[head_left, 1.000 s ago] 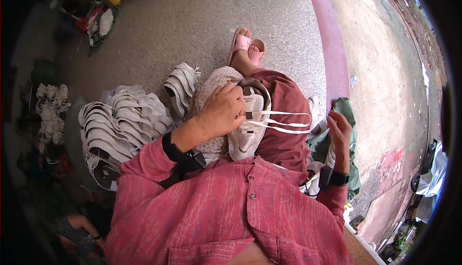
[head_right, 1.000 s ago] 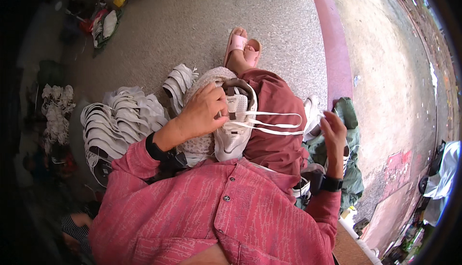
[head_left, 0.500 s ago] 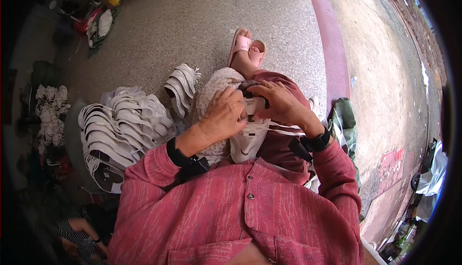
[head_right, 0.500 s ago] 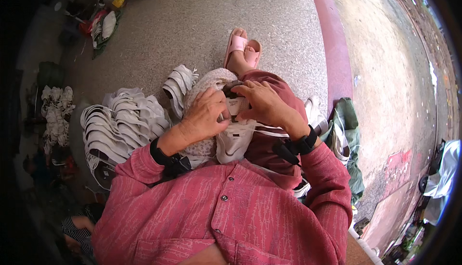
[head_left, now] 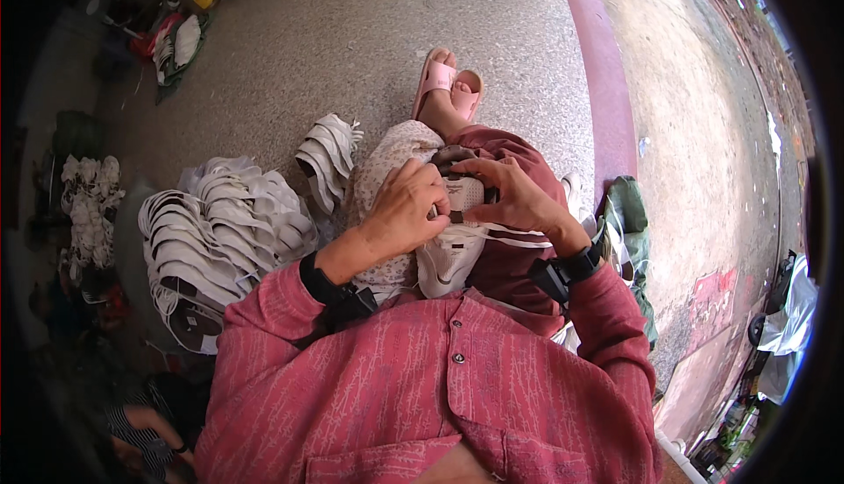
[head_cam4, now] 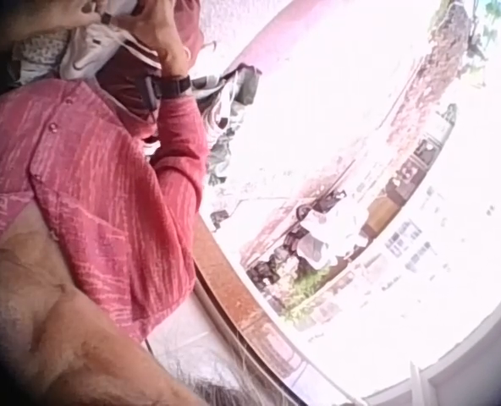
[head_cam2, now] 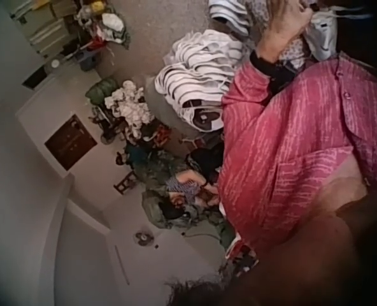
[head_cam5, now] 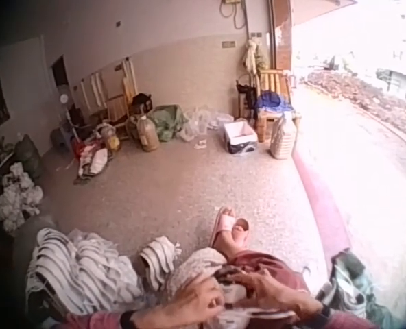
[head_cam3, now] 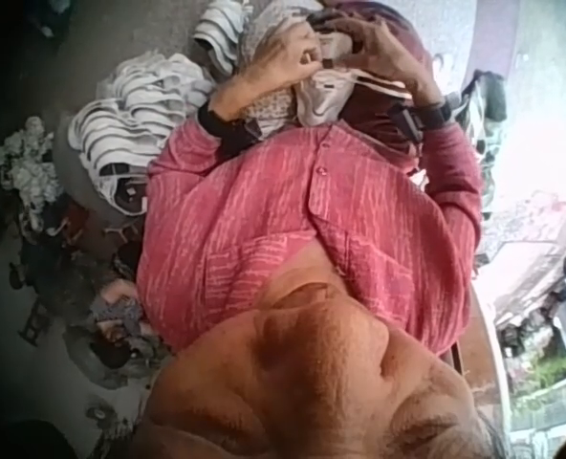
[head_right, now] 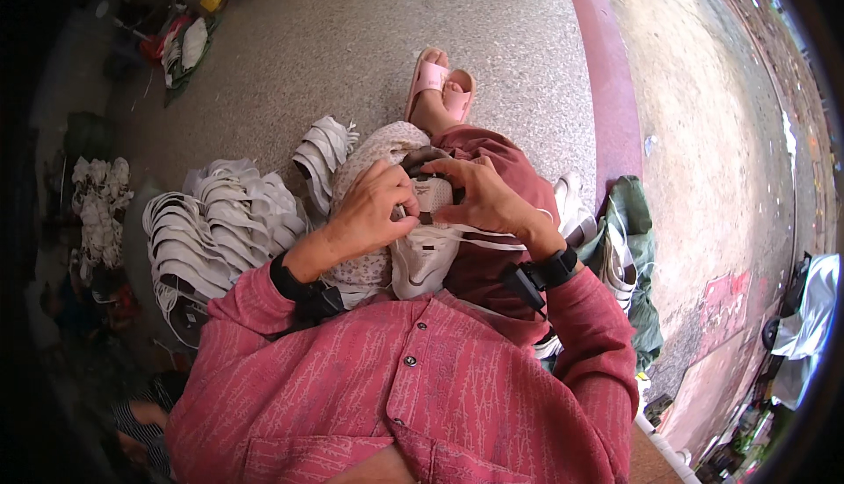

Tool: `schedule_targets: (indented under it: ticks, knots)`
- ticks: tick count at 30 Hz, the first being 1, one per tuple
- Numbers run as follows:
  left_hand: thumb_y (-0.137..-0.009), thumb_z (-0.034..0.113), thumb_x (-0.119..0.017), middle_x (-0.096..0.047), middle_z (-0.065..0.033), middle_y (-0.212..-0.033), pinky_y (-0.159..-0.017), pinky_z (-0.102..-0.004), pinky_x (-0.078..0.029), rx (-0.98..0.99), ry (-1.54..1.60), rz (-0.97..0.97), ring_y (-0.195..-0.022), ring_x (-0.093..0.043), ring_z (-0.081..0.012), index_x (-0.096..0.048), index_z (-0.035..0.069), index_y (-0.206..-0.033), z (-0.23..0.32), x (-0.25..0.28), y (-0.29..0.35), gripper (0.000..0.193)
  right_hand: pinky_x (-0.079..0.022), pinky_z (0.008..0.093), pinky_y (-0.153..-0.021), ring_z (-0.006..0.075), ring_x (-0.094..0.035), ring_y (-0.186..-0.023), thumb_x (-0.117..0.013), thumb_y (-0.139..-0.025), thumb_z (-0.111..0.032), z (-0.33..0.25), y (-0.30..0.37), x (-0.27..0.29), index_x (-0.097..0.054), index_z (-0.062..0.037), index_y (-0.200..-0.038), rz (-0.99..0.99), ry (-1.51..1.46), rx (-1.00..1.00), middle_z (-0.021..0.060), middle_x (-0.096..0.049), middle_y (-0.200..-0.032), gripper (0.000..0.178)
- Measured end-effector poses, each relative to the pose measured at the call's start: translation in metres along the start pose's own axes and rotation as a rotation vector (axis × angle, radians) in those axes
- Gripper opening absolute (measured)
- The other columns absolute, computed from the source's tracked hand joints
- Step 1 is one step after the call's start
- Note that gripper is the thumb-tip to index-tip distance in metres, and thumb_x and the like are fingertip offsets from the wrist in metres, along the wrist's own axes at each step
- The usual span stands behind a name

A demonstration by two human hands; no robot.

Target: The recorder is lacing shoe upper components as part of the manufacturing process.

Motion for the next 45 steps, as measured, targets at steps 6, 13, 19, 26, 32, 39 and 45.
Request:
schedule_targets:
  ticks: [6, 13, 19, 26, 32, 39, 45]
  knots:
    - [-0.067, 0.009, -0.072, -0.056, -0.0056, -0.091, -0.086, -0.037, -0.043, 0.006, 0.024, 0.059, -0.095, -0.051, -0.0264, -0.064, 0.007, -0.075, -0.002, -0.001, 0.004, 0.012, -0.047, 0.0307, -0.083, 0.0161, -0.056, -0.092, -0.081, -0.071, -0.006, 0.012, 0.001, -0.008, -0.055, -0.0038, -0.126, 0.083, 0.049, -0.081, 0.0085, -0.061, -0.11, 0.061]
    - [-0.067, 0.008, -0.072, -0.056, -0.0052, -0.091, -0.086, -0.0374, -0.043, 0.017, 0.005, 0.069, -0.094, -0.052, -0.0266, -0.063, 0.007, -0.074, -0.002, -0.002, 0.004, 0.012, -0.049, 0.0313, -0.082, 0.0147, -0.06, -0.093, -0.081, -0.072, -0.006, 0.009, 0.0, -0.005, -0.054, -0.0004, -0.127, 0.059, -0.084, -0.032, 0.0094, -0.064, -0.103, 0.061]
    - [-0.067, 0.007, -0.072, -0.055, -0.0058, -0.09, -0.083, -0.0385, -0.043, -0.074, -0.08, 0.145, -0.094, -0.052, -0.027, -0.059, 0.007, -0.072, 0.017, 0.016, 0.005, 0.013, -0.049, 0.0324, -0.082, 0.0151, -0.06, -0.092, -0.073, -0.086, -0.02, 0.004, 0.0, 0.002, -0.051, 0.0021, -0.132, 0.002, -0.178, 0.023, 0.0122, -0.066, -0.103, 0.056]
    - [-0.069, 0.004, -0.073, -0.056, -0.0074, -0.094, -0.084, -0.0364, -0.043, 0.087, -0.261, 0.423, -0.092, -0.054, -0.0259, -0.061, 0.005, -0.076, -0.019, 0.126, 0.048, 0.013, -0.043, 0.0325, -0.065, 0.0171, -0.056, -0.07, -0.07, -0.087, -0.029, 0.009, -0.004, 0.006, -0.064, 0.0035, -0.108, -0.05, -0.067, -0.087, 0.0138, -0.062, -0.077, 0.039]
    - [-0.074, 0.006, -0.073, -0.06, -0.0104, -0.095, -0.084, -0.0344, -0.047, 0.587, -0.802, 0.804, -0.092, -0.059, -0.0275, -0.066, 0.002, -0.082, -0.125, 0.289, 0.224, 0.011, -0.039, 0.0343, -0.057, 0.0156, -0.051, -0.06, -0.072, -0.085, -0.027, 0.014, -0.011, 0.007, -0.065, 0.0017, -0.097, -0.043, -0.03, 0.015, 0.0116, -0.056, -0.066, 0.032]
    - [-0.079, 0.004, -0.071, -0.062, -0.0027, -0.084, -0.075, -0.026, -0.048, 0.733, 0.056, 0.429, -0.081, -0.059, -0.0118, -0.064, 0.003, -0.083, -0.148, 0.162, 0.194, 0.008, -0.041, 0.0337, -0.07, 0.0205, -0.055, -0.074, -0.073, -0.083, -0.03, 0.002, -0.006, 0.011, -0.065, 0.0001, -0.102, -0.094, -0.048, 0.137, 0.0119, -0.06, -0.082, 0.037]
    - [-0.086, 0.011, -0.071, -0.063, 0.0003, -0.083, -0.07, -0.0242, -0.048, 0.495, 0.469, 0.047, -0.076, -0.058, -0.0071, -0.064, 0.001, -0.09, -0.044, 0.031, 0.073, 0.012, -0.044, 0.0312, -0.069, 0.014, -0.057, -0.073, -0.079, -0.078, -0.027, -0.001, -0.007, 0.006, -0.066, 0.0001, -0.106, -0.042, 0.214, 0.183, 0.0097, -0.064, -0.08, 0.042]
Point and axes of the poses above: each hand's wrist, its own y-axis away from the middle knuckle, its own x-axis out of the back of the hand, z = x × y, the point moved 7 cm from there along -y, towards the middle knuckle
